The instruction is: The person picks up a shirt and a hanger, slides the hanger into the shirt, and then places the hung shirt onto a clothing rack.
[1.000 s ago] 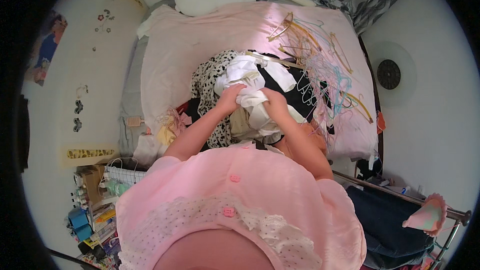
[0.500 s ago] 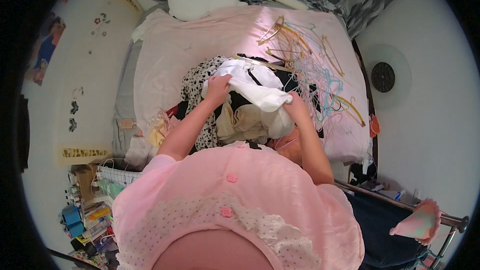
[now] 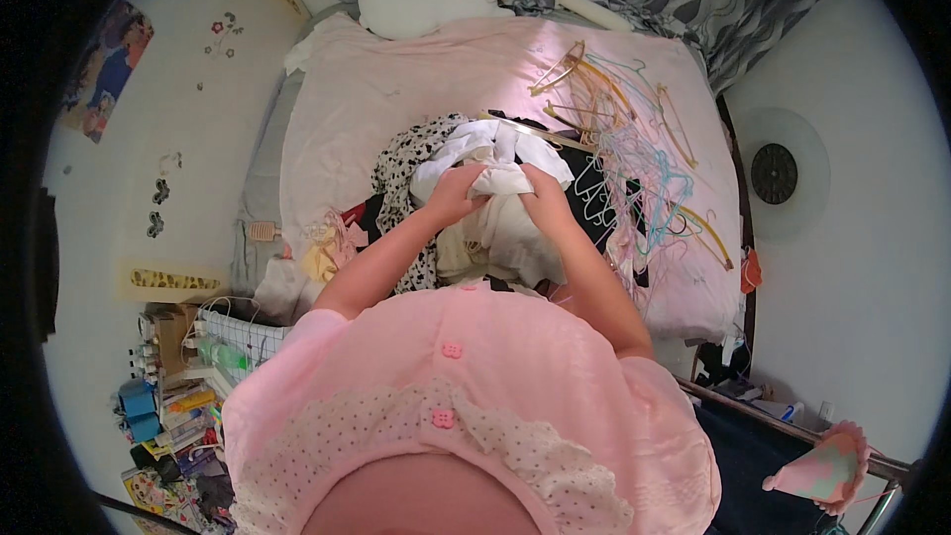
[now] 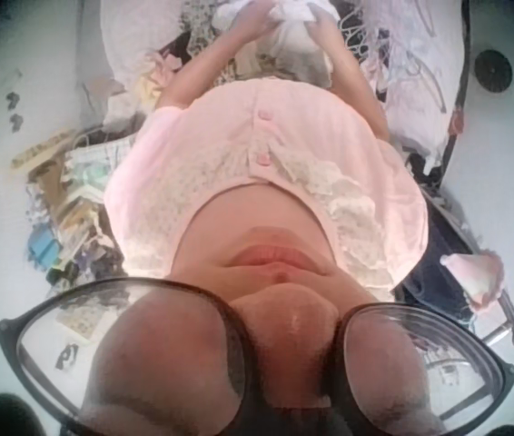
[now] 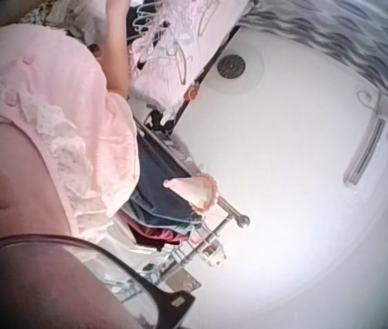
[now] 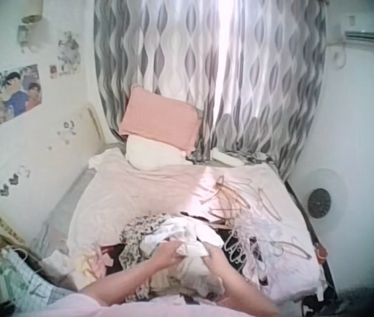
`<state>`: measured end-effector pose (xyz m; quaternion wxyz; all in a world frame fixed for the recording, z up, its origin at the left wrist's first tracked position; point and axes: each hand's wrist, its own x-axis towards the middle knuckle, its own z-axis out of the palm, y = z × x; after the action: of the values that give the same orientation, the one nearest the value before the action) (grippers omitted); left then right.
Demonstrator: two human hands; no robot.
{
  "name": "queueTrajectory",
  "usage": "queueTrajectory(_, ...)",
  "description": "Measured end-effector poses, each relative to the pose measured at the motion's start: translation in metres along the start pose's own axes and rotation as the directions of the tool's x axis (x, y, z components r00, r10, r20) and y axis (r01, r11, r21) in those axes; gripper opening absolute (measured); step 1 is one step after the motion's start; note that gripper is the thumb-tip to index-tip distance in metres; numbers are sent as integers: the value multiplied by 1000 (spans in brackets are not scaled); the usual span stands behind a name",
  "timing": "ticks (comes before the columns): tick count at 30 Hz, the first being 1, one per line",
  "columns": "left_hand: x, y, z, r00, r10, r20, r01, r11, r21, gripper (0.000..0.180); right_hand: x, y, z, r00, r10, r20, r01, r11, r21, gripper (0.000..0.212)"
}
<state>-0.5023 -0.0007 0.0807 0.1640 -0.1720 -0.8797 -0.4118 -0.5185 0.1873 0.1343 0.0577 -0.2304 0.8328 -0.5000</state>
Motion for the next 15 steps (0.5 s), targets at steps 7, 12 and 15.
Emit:
queueTrajectory(7, -21, -53, 8, 862, -350, 366, 312, 936, 160, 23, -15, 0, -34, 998, 36, -42, -37, 999, -18, 21)
queueTrajectory(12, -19, -22, 3, 881, -283, 379, 353, 927, -128, 25, -31, 50, -31, 952, 247, -183, -251, 968, 4, 29)
queueTrajectory(15, 4, 30, -14, 898, -164, 409, 323, 877, -356, 25, -38, 48, -14, 914, -35, -405, -117, 931, -345, 41)
